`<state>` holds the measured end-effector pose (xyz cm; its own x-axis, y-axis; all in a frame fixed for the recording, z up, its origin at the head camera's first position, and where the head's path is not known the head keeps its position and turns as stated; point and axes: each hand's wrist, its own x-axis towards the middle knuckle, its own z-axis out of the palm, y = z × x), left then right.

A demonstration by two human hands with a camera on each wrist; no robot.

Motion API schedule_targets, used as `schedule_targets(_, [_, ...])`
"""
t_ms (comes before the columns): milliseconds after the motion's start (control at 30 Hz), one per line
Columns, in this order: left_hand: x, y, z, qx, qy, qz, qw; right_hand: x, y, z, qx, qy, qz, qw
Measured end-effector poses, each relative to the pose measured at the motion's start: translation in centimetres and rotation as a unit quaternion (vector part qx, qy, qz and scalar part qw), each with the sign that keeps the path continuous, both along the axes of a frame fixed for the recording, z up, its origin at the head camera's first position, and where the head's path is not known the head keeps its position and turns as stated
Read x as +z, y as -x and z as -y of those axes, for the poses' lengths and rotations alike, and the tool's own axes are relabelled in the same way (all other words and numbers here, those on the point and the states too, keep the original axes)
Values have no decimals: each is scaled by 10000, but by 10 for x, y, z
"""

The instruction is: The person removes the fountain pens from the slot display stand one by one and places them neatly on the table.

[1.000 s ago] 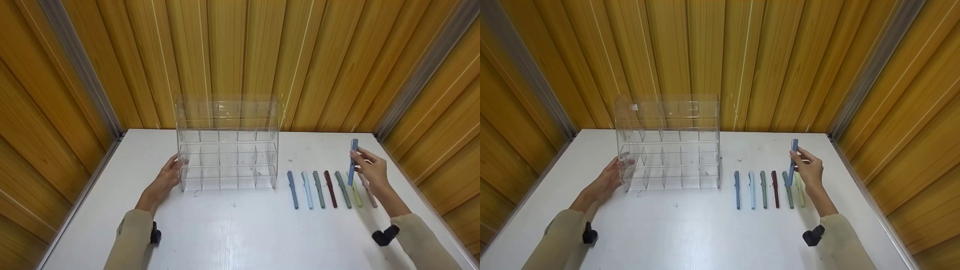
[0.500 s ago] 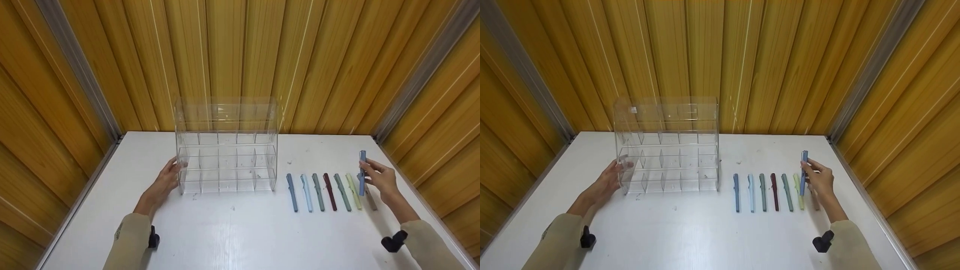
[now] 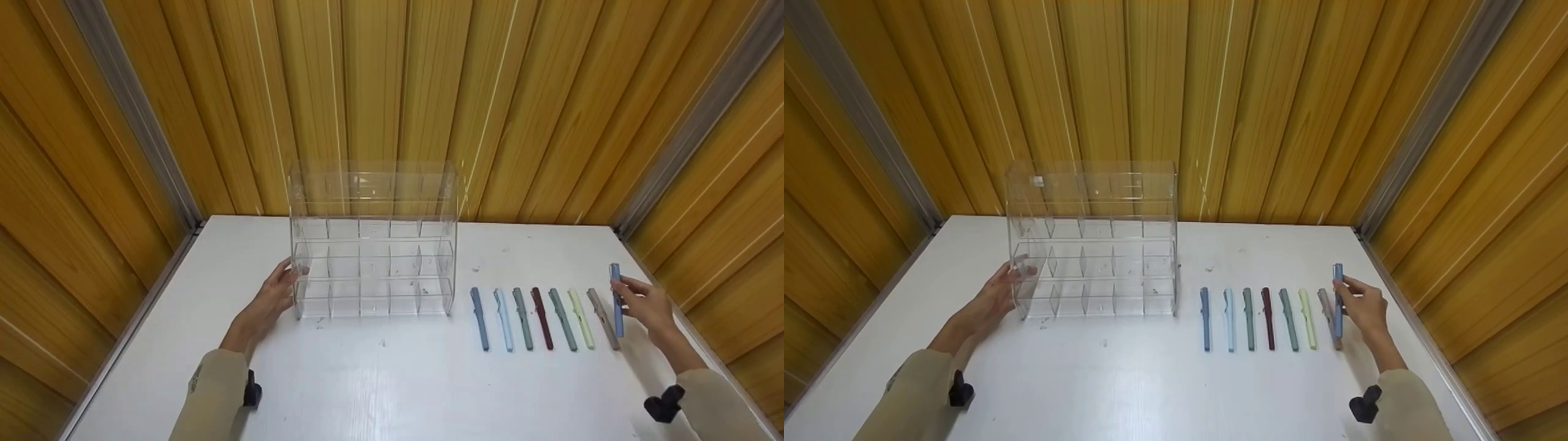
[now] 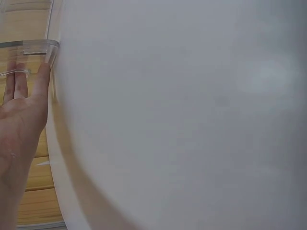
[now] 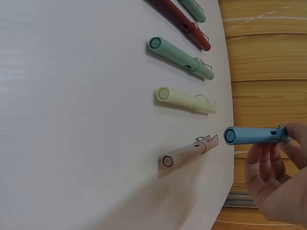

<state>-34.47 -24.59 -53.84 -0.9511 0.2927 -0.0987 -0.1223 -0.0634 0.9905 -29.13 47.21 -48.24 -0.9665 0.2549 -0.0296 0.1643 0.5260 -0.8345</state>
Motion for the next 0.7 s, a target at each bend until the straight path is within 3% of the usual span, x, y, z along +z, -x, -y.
schedule_targets(433, [6, -1, 0, 9, 0, 82, 10000, -27, -2, -15, -104, -1239, -27, 9922])
schedule_targets(700, [3, -1, -1, -35, -117, 90, 9999, -27, 2, -24, 72, -1757, 296, 9840])
